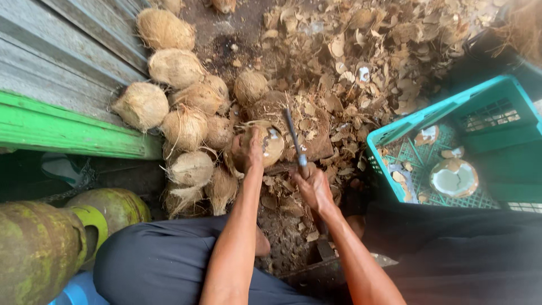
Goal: The person sits on the ground and uses a curved knife to peel the husk off a coconut. They hold the coconut with one hand and repeatedly strike and scrape the husk with the knife, rotating the coconut to remove the fibrous outer layer. The peeled coconut is eventually placed into a green crate.
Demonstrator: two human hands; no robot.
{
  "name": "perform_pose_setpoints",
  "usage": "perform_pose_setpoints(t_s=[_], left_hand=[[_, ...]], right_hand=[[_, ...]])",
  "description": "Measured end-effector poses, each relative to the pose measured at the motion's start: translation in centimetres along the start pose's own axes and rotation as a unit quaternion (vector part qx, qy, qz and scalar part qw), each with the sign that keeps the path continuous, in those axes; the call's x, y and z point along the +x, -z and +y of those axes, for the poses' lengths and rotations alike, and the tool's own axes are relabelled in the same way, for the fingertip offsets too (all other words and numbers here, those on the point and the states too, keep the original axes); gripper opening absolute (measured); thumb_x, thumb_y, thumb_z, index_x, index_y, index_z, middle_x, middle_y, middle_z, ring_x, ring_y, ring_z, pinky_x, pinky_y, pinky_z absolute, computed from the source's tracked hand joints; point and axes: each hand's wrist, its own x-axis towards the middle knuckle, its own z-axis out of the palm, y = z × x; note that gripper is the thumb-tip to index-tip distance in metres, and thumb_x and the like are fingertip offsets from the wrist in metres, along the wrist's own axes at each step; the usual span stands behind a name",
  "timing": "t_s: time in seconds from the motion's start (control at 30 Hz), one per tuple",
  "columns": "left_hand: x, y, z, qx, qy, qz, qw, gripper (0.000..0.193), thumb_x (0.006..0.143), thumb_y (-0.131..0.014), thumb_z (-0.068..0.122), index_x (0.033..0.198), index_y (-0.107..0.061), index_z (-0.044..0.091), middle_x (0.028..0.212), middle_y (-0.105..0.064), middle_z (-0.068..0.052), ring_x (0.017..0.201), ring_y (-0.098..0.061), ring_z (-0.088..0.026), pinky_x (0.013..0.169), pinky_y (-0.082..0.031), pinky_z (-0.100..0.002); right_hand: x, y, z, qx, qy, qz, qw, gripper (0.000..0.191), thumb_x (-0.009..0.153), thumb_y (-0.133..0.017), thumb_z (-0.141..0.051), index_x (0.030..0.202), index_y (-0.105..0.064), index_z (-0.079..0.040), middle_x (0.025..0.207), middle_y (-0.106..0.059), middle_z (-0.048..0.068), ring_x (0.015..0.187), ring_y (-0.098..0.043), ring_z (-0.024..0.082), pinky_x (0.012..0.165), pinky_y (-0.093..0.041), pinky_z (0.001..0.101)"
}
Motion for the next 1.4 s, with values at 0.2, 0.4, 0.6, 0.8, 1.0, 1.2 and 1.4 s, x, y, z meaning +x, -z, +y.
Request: perform_pose_setpoints(t_s=[0.2, 0.4, 0.6, 0.8, 1.0, 1.2, 1.4], left_hand=[[-3.5, -0.8, -0.2, 0.076, -0.155, 0.070, 0.983, 0.040, 0.074, -0.071, 0.045, 0.104, -0.069, 0.019, 0.087, -0.072, -0.003, 0.075, -0.065, -0.018, 0.062, -0.052, -0.039], [-1.8, -0.6, -1.5, 0.113, -0.268, 0.037, 0.956, 0.047, 0.074, -0.081, 0.053, 0.104, -0.070, 0.018, 0.091, -0.069, -0.002, 0.077, -0.064, -0.019, 0.062, -0.052, -0.038], [0.5, 0.5, -3.7, -0.074, -0.326, -0.012, 0.942, 0.064, 0.073, -0.078, 0.058, 0.115, -0.070, 0.010, 0.104, -0.073, -0.008, 0.090, -0.072, -0.021, 0.076, -0.063, -0.044], [1.2, 0.4, -4.1, 0.117, -0.418, -0.015, 0.901, 0.063, 0.084, -0.068, 0.059, 0.128, -0.070, 0.014, 0.130, -0.071, -0.011, 0.118, -0.065, -0.026, 0.101, -0.052, -0.048], [1.3, 0.0, -4.4, 0.112, -0.426, 0.013, 0.898, 0.070, 0.082, -0.068, 0.065, 0.129, -0.069, 0.013, 0.129, -0.070, -0.010, 0.119, -0.066, -0.028, 0.104, -0.050, -0.047], [1.9, 0.4, -4.7, 0.118, -0.439, 0.012, 0.891, 0.067, 0.085, -0.061, 0.064, 0.126, -0.069, 0.012, 0.126, -0.071, -0.010, 0.116, -0.067, -0.027, 0.097, -0.053, -0.046], [2.0, 0.3, -4.8, 0.078, -0.413, -0.019, 0.907, 0.065, 0.083, -0.061, 0.064, 0.122, -0.070, 0.012, 0.119, -0.073, -0.010, 0.108, -0.069, -0.026, 0.094, -0.055, -0.047]], right_hand=[[-0.1, -0.6, -0.6, 0.019, -0.212, 0.004, 0.977, 0.044, 0.102, -0.058, -0.045, 0.076, -0.059, -0.010, 0.060, -0.056, 0.006, 0.045, -0.043, 0.017, 0.043, -0.042, 0.0403], [0.6, 0.7, 1.7, -0.059, -0.208, -0.076, 0.973, 0.037, 0.099, -0.060, -0.050, 0.081, -0.062, -0.017, 0.059, -0.055, 0.006, 0.047, -0.052, 0.017, 0.046, -0.047, 0.0379], [-0.6, 1.3, -0.1, -0.004, -0.055, 0.002, 0.998, 0.053, 0.103, -0.069, -0.048, 0.084, -0.058, 0.000, 0.065, -0.055, 0.006, 0.054, -0.053, 0.016, 0.051, -0.049, 0.0350], [-0.5, 0.6, -1.0, 0.144, -0.032, 0.077, 0.986, 0.023, 0.093, -0.069, -0.030, 0.082, -0.066, -0.009, 0.056, -0.055, 0.000, 0.047, -0.047, 0.012, 0.044, -0.039, 0.0341], [-0.7, -0.3, -0.5, 0.125, -0.105, -0.011, 0.987, 0.036, 0.098, -0.069, -0.031, 0.075, -0.062, -0.004, 0.055, -0.048, 0.000, 0.048, -0.043, 0.009, 0.043, -0.036, 0.0313], [0.3, 0.4, 1.5, 0.114, 0.010, 0.077, 0.990, 0.046, 0.101, -0.065, -0.038, 0.070, -0.055, -0.006, 0.055, -0.055, 0.000, 0.041, -0.049, 0.008, 0.037, -0.044, 0.0310], [0.8, -2.2, 6.1, 0.010, -0.109, -0.060, 0.992, 0.041, 0.099, -0.069, -0.031, 0.071, -0.063, -0.001, 0.057, -0.057, 0.006, 0.042, -0.049, 0.015, 0.038, -0.037, 0.0339]])
